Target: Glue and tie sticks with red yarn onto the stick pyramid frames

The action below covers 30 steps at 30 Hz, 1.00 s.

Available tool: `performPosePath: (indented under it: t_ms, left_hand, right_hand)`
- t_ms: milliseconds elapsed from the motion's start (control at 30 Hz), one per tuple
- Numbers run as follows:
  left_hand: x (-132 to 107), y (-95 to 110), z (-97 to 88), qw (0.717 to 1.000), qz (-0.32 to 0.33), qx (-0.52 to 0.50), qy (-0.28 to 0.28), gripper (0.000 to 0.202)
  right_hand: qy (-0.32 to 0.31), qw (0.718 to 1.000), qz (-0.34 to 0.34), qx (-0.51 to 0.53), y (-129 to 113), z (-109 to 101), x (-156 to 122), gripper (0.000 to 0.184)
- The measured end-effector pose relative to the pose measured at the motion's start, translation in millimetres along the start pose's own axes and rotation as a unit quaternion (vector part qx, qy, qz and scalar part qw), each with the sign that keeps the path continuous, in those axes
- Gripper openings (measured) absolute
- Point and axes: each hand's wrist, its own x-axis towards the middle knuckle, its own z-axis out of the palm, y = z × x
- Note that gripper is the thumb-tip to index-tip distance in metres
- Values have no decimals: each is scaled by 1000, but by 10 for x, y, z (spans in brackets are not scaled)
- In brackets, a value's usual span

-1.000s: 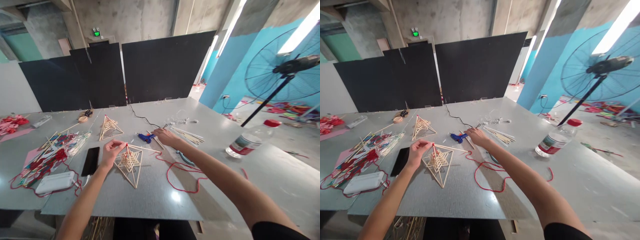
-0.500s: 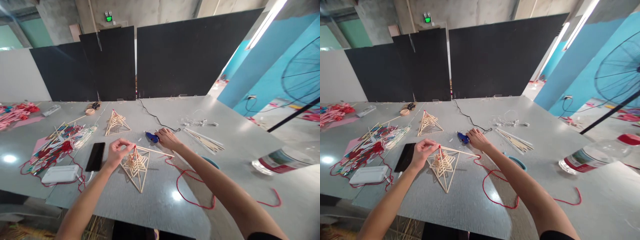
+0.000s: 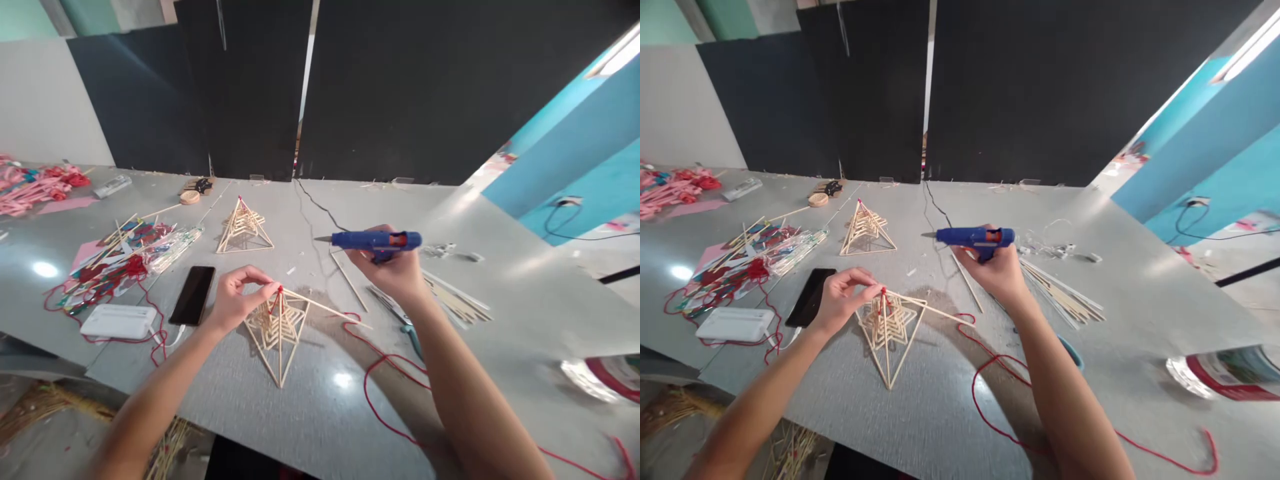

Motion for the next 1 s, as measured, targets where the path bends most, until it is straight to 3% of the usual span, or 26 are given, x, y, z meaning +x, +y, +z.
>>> performPosePath:
  t_ms: [367,633,800,1000]
  left_hand:
    - [17,7,51,1000,3,20,19,9]
    - [-8,34,118,998,19,28,44,10]
    - [40,49,182,996,35,20,81,8]
    - [196,-89,216,992,33,11,118,11]
  right_hand:
    - [-150,987,-51,36,-248,160,-136,18]
    - [-157,985,-65,39,-277,194,-136,17]
    - [-114,992,-51,-1,-237,144,-60,18]
    - [-82,996,-25,-8,-132,49,-20,20]
